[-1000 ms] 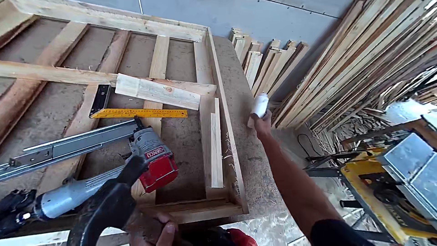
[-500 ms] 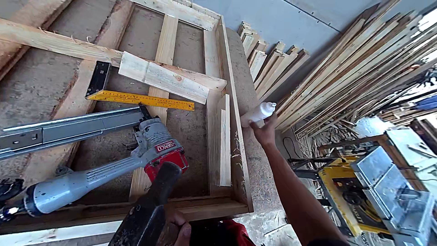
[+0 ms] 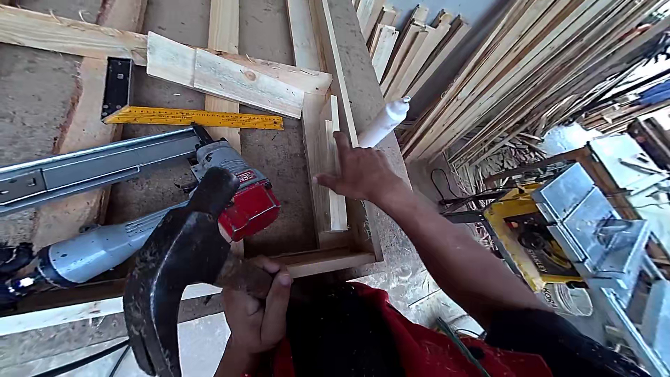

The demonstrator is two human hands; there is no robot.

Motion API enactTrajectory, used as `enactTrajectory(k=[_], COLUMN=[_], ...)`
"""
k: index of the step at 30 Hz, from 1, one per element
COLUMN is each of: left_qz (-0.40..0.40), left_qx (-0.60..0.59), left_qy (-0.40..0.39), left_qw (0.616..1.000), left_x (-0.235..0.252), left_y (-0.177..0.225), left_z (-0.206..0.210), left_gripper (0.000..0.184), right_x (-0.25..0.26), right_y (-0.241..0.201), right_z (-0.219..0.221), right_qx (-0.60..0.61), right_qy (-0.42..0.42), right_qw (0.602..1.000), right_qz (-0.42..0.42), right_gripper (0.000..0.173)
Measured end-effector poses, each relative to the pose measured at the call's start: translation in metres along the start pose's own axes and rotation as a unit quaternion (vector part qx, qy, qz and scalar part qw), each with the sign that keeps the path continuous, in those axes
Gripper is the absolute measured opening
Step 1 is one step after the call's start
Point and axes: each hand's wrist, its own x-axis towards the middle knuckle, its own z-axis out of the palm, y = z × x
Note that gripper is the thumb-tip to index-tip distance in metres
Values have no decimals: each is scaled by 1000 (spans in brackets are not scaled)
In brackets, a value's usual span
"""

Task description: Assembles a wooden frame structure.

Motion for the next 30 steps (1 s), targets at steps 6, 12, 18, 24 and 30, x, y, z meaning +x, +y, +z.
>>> enactTrajectory(k=[6,12,18,24,30], left_qz=[8,6,-15,-42,-96], left_qx=[9,-23,17,104,273], left_qy=[-22,-40,-78,-116,-249], left_qw=[1000,999,997,987,924], left_x=[-1,3,-17,-54,-67], left_y=[8,22,30,92,117], left_z=[-7,-9,-19,55,175], left_gripper=[25,26,16,31,69], right_x=[-6,-73,-169,-193,-180], right_y=[14,96,211,246,246], right_z=[20,0,78,175,208], right_qx=[210,562,559,596,399], right_qy=[51,27,87,57,159], right_qw=[976,804,819,800,903], right_qz=[26,-195,-102,21,-21], right_gripper=[96,73,62,60,99])
